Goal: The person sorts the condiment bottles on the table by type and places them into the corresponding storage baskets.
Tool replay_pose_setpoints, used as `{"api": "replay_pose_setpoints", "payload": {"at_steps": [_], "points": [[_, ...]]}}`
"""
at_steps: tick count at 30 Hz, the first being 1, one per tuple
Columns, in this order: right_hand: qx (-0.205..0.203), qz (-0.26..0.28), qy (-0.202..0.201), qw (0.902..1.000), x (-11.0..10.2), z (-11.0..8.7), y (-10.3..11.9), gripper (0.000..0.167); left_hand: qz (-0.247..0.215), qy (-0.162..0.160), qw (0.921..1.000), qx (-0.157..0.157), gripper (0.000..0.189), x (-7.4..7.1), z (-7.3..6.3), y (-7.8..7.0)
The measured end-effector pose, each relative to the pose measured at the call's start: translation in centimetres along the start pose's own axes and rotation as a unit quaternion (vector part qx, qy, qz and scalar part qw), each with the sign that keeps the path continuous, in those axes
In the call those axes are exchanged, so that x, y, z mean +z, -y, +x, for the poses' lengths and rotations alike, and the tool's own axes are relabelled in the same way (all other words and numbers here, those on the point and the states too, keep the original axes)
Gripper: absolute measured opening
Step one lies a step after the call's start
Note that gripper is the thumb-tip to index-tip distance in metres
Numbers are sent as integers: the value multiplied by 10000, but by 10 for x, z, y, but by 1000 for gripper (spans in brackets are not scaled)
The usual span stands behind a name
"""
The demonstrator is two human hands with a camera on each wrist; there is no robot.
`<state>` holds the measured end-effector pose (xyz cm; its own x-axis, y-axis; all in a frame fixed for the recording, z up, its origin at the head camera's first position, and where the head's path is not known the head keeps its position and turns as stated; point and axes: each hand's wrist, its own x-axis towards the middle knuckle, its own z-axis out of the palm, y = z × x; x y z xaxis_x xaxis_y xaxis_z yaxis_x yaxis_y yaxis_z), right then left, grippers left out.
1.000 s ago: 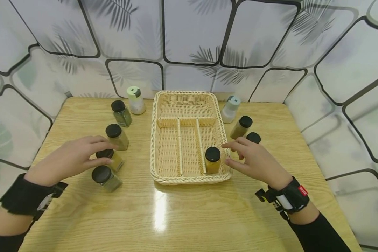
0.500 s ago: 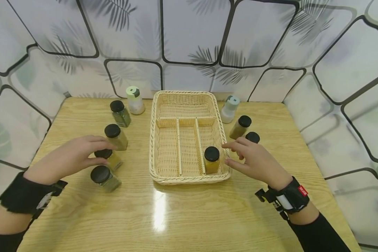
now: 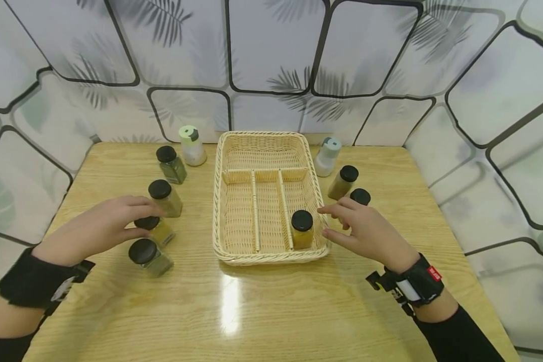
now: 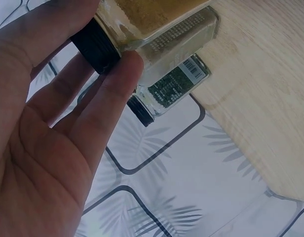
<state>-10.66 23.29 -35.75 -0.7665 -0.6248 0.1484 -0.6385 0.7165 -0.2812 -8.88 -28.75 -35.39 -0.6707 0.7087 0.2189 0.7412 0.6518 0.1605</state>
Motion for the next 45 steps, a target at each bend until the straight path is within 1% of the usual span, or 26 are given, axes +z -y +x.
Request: {"api": "replay_pose_setpoints", "payload": {"at_steps": [6, 14, 18, 25, 29, 35, 38, 42, 45], "points": [[42, -12, -10, 10000, -1, -2, 0, 44, -23, -85, 9998, 189, 50, 1, 1, 0], [28, 58, 12, 10000, -2, -5, -2, 44, -49, -66, 9997, 233, 51, 0, 5, -2], [46, 64, 7, 10000, -3, -6, -3, 45, -84, -72, 9995, 284, 54, -3, 9, -3], [113, 20, -16, 9999, -3, -10, -5, 46, -19, -157, 9986, 503, 50, -6, 18, -5], [111, 12, -69, 9999, -3, -12, -6, 46, 14, -178, 9982, 572, 49, -12, 23, -11], [122, -7, -117, 9999, -3, -15, -6, 45, -35, -13, 9989, 474, 47, -21, 32, -23], [111, 10, -118, 9999, -2, -17, -7, 45, 23, 55, 9991, 427, 47, -26, 36, -29], [85, 33, -118, 9999, -1, -19, -7, 44, 157, 85, 9990, 408, 50, -31, 39, -38], [101, 43, -104, 9999, -1, -20, -6, 44, 148, 63, 9990, 422, 50, -35, 42, -43]]}}
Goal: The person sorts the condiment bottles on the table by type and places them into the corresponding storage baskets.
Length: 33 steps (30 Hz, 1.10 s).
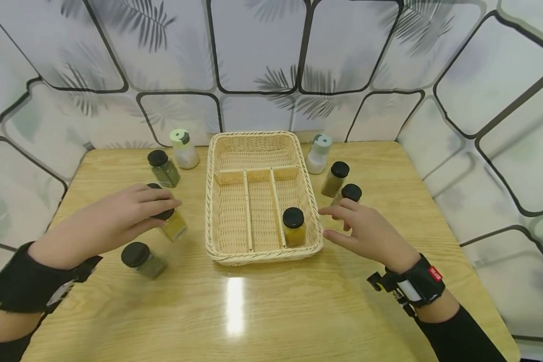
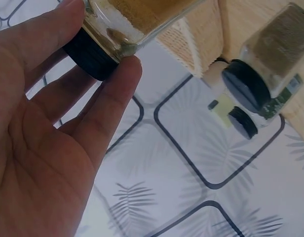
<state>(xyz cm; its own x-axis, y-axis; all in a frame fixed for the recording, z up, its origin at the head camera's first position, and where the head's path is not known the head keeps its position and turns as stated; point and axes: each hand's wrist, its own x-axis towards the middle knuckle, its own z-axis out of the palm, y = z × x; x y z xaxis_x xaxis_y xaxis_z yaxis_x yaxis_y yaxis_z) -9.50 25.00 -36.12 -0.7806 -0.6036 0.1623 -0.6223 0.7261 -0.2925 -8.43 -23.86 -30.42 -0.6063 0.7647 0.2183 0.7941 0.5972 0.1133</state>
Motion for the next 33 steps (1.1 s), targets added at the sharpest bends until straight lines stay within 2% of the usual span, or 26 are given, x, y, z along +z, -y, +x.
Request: {"api": "replay_pose_setpoints", "payload": {"at_steps": [13, 23, 33], "points": [[183, -11, 67, 9998, -2, -6, 0, 44, -151, -88, 9994, 313, 48, -7, 27, -6], [253, 87, 23, 9996, -3, -10, -3, 43, -252, 123, 9991, 317, 46, -12, 54, -6], [152, 107, -48, 9998, -2, -10, -3, 42, -209, 224, 9974, 647, 39, -13, 84, -3]]}}
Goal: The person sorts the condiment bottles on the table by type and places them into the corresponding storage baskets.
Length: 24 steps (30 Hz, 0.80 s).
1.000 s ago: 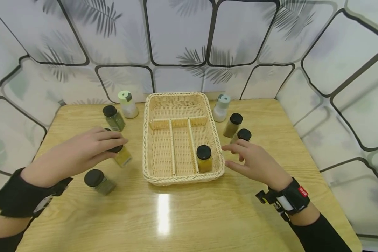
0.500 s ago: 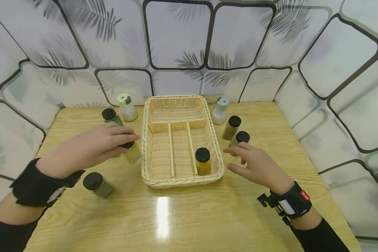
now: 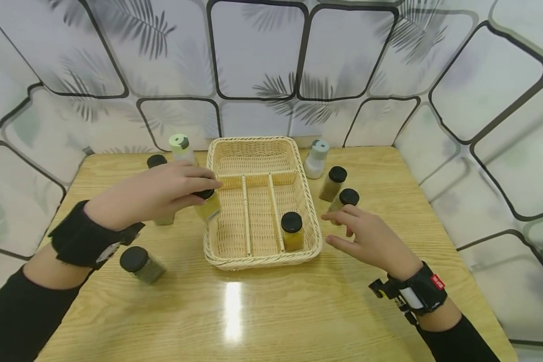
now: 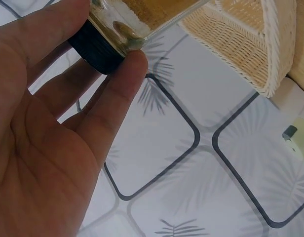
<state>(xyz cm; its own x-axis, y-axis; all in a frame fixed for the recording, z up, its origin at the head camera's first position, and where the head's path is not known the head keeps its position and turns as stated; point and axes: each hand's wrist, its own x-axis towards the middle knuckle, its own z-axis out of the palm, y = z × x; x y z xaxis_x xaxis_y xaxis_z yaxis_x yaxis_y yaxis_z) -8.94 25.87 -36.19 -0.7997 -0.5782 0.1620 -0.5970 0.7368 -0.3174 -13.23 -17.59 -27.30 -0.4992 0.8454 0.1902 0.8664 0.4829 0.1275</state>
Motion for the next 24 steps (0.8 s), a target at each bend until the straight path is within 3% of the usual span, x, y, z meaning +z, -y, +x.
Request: {"api": "replay_pose_setpoints", "payload": {"at_steps": [14, 24], "points": [[105, -80, 105, 9999, 1, -2, 1, 44, -181, 345, 9992, 33, 37, 1, 28, -2], [124, -61, 91, 9999, 3, -4, 1, 44, -185, 355, 9989, 225, 36, 3, 47, -1]]}}
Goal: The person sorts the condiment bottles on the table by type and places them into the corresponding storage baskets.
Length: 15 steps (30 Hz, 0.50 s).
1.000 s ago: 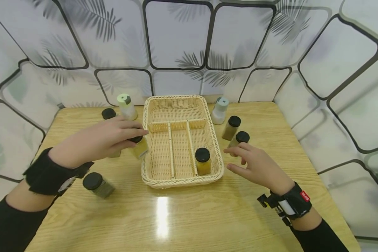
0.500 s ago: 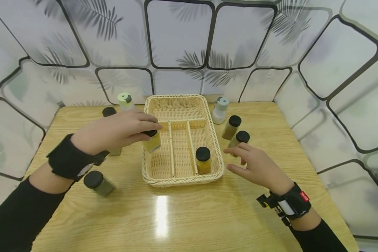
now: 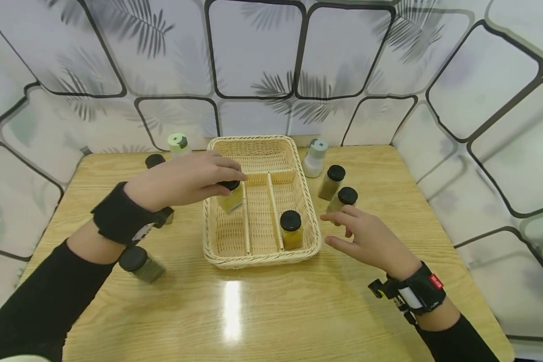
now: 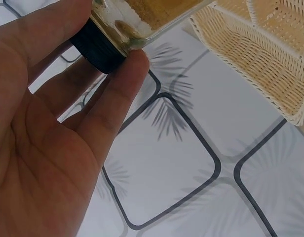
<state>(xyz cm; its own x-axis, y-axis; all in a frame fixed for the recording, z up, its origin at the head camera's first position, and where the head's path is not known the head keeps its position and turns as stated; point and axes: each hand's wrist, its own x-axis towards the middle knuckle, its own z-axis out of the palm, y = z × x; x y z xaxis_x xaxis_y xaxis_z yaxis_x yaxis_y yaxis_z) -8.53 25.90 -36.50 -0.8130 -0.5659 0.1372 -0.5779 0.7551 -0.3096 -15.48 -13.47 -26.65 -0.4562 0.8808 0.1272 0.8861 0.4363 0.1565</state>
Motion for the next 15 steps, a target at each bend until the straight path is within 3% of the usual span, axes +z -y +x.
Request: {"api": "replay_pose_setpoints", "payload": {"at_steps": [8, 15], "points": [[11, -17, -5, 10000, 1, -1, -1, 44, -98, 258, 9994, -191, 42, -2, 16, 0], [124, 39, 95, 9999, 2, -2, -2, 46, -319, 333, 9989, -51, 42, 0, 31, 4]]}}
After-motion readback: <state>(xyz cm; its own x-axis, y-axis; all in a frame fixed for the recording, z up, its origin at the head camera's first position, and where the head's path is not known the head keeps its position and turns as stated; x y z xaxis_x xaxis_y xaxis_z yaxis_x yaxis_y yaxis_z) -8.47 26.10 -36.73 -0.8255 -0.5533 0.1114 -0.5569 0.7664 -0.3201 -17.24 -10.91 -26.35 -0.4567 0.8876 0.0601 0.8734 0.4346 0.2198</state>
